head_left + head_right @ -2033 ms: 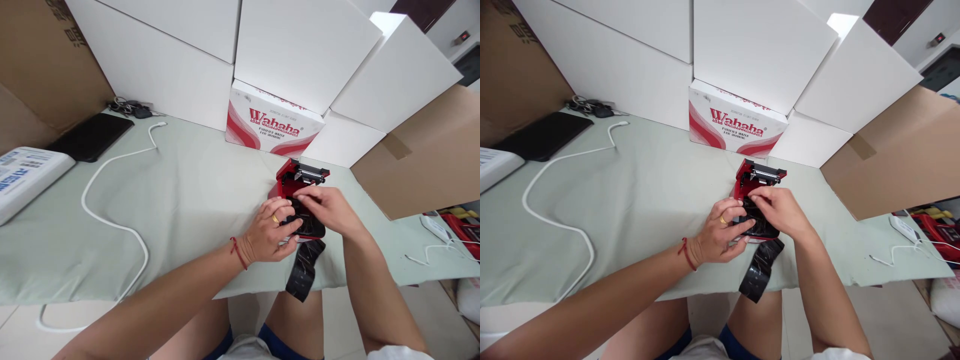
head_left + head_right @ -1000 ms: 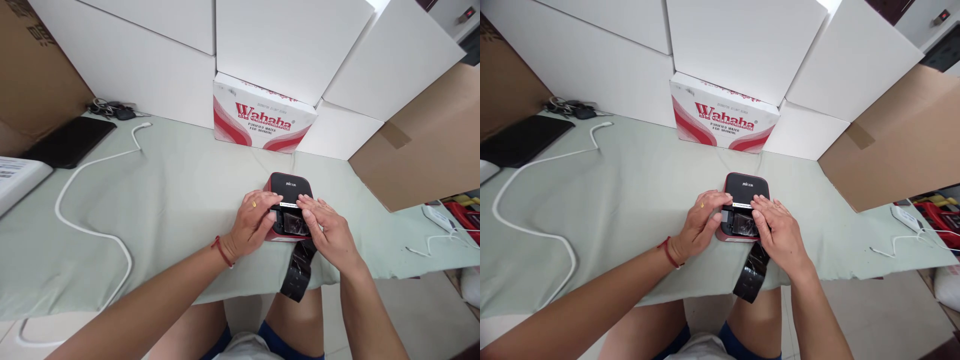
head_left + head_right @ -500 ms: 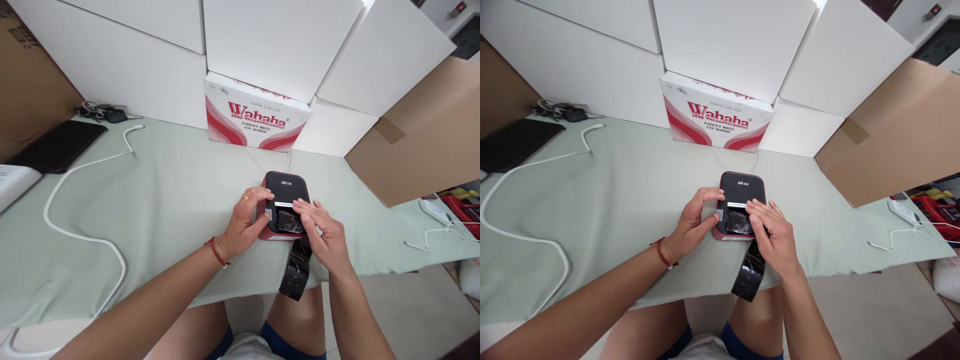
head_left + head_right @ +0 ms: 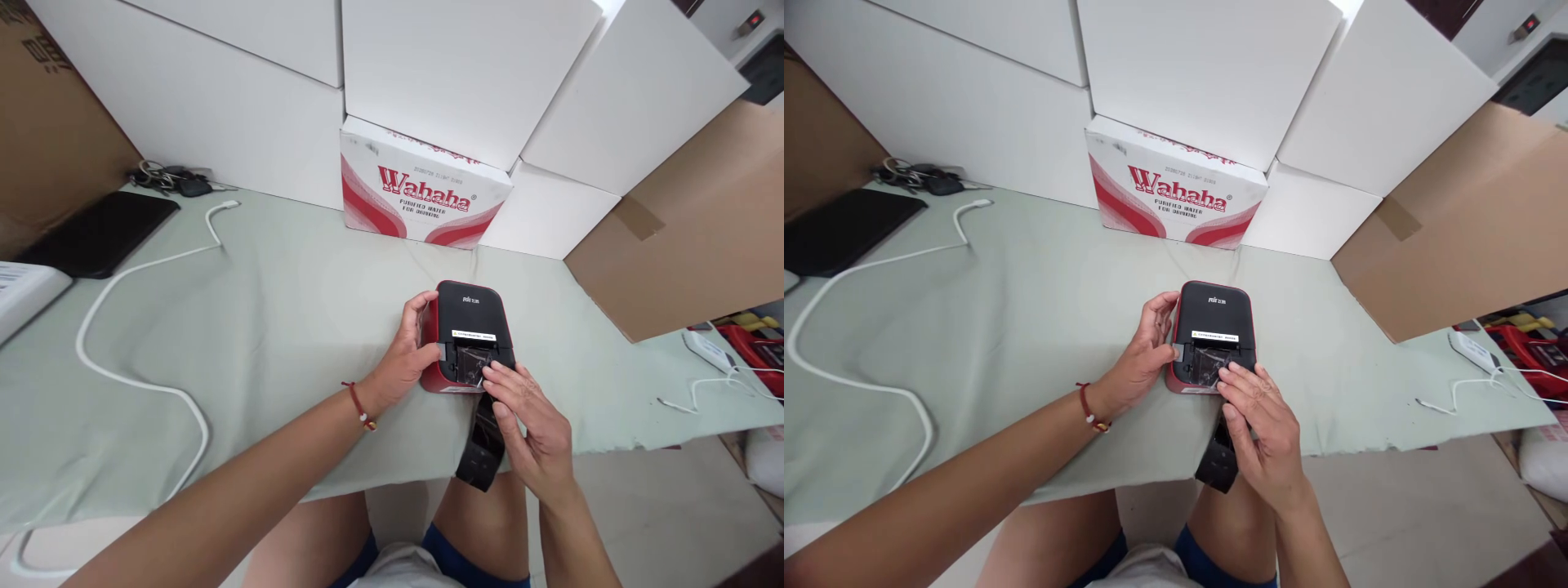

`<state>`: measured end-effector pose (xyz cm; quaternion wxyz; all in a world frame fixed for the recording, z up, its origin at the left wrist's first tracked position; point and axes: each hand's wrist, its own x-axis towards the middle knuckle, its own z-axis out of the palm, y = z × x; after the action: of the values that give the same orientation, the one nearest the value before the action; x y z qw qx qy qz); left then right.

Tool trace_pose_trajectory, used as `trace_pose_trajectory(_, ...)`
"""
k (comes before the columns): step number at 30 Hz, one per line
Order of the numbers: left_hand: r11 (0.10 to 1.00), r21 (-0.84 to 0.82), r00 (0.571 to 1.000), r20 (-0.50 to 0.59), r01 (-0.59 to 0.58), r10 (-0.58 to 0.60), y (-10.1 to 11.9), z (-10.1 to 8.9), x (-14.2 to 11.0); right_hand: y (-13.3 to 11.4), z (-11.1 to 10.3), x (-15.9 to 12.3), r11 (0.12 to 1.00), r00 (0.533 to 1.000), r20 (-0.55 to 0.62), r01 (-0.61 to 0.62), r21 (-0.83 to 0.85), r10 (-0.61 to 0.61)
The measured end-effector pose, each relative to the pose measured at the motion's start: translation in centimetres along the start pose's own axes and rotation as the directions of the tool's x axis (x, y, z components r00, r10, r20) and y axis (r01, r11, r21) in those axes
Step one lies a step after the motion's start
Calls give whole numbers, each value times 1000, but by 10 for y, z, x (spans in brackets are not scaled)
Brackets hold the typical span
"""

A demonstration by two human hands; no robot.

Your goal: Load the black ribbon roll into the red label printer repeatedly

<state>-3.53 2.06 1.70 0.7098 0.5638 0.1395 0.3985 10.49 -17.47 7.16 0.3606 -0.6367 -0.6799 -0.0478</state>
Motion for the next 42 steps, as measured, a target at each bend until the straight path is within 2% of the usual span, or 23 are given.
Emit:
trace_pose_trajectory(4, 985, -156, 998, 25, 69, -66, 3, 3, 1, 2, -6, 5, 999, 999, 4, 44, 18, -44)
trace_pose_trajectory(6, 980, -172, 994, 3, 104, -105, 2, 2, 1, 5, -11, 12, 998, 999, 16, 42, 54, -43)
trace_pose_trajectory(9, 993, -54, 994, -23, 108, -109, -3, -4, 0, 12, -17, 36, 990, 997, -24, -76, 121, 80)
trace_pose_trajectory(11, 995, 48, 996, -16, 85, -84, -5, -7, -1, 20, -18, 61, 965, 972, -30, -225, 134, 231)
trace_pose_trajectory(12, 994, 84, 997, -10, 71, -71, -5, -8, -1, 25, -17, 75, 946, 953, 10, -301, 119, 302)
trace_pose_trajectory(14, 990, 131, 999, -7, 51, -51, -5, -9, -1, 35, -12, 105, 919, 907, 173, -393, 25, 383)
trace_pose_trajectory(16, 986, 163, 999, -8, 44, -44, -3, -9, -1, 41, -5, 132, 918, 847, 355, -372, -136, 396)
trace_pose_trajectory(18, 981, 190, 999, -4, 44, -44, -2, -8, -1, 40, 2, 153, 915, 762, 517, -255, -314, 390)
trace_pose_trajectory(21, 977, 210, 999, 2, 43, -45, -2, -7, 1, 32, 12, 170, 861, 597, 679, -39, -507, 427)
trace_pose_trajectory(22, 977, 211, 999, 3, 40, -41, -2, -7, 1, 29, 15, 172, 842, 564, 698, 7, -539, 442)
trace_pose_trajectory(23, 977, 209, 999, 4, 34, -36, -3, -8, 2, 25, 17, 174, 827, 549, 700, 28, -562, 457)
trace_pose_trajectory(26, 980, 200, 1000, 1, 21, -22, -5, -8, 3, 16, 17, 170, 794, 565, 663, 22, -607, 491)
trace_pose_trajectory(28, 982, 189, 1000, -2, 22, -22, -7, -8, 3, 7, 5, 161, 784, 619, 610, -16, -620, 495)
trace_pose_trajectory(31, 987, 160, 1000, -2, 25, -25, -8, -9, 4, -5, -37, 139, 853, 765, 498, -124, -508, 408)
trace_pose_trajectory(32, 988, 151, 1000, -1, 26, -26, -9, -9, 4, -6, -55, 130, 883, 794, 478, -151, -445, 376)
trace_pose_trajectory(34, 990, 141, 1000, 2, 27, -28, -9, -10, 4, 0, -92, 111, 897, 802, 457, -208, -390, 384)
trace_pose_trajectory(36, 990, 140, 1000, 4, 29, -30, -10, -10, 5, 20, -120, 91, 851, 771, 426, -275, -446, 473)
trace_pose_trajectory(38, 989, 142, 1000, 2, 30, -31, -11, -11, 6, 49, -134, 71, 773, 722, 390, -315, -550, 572)
trace_pose_trajectory(40, 989, 143, 1000, 3, 28, -28, -12, -11, 6, 77, -132, 54, 702, 624, 414, -326, -633, 663)
trace_pose_trajectory(42, 989, 144, 1000, 6, 24, -25, -12, -12, 7, 95, -119, 40, 674, 518, 474, -315, -668, 712)
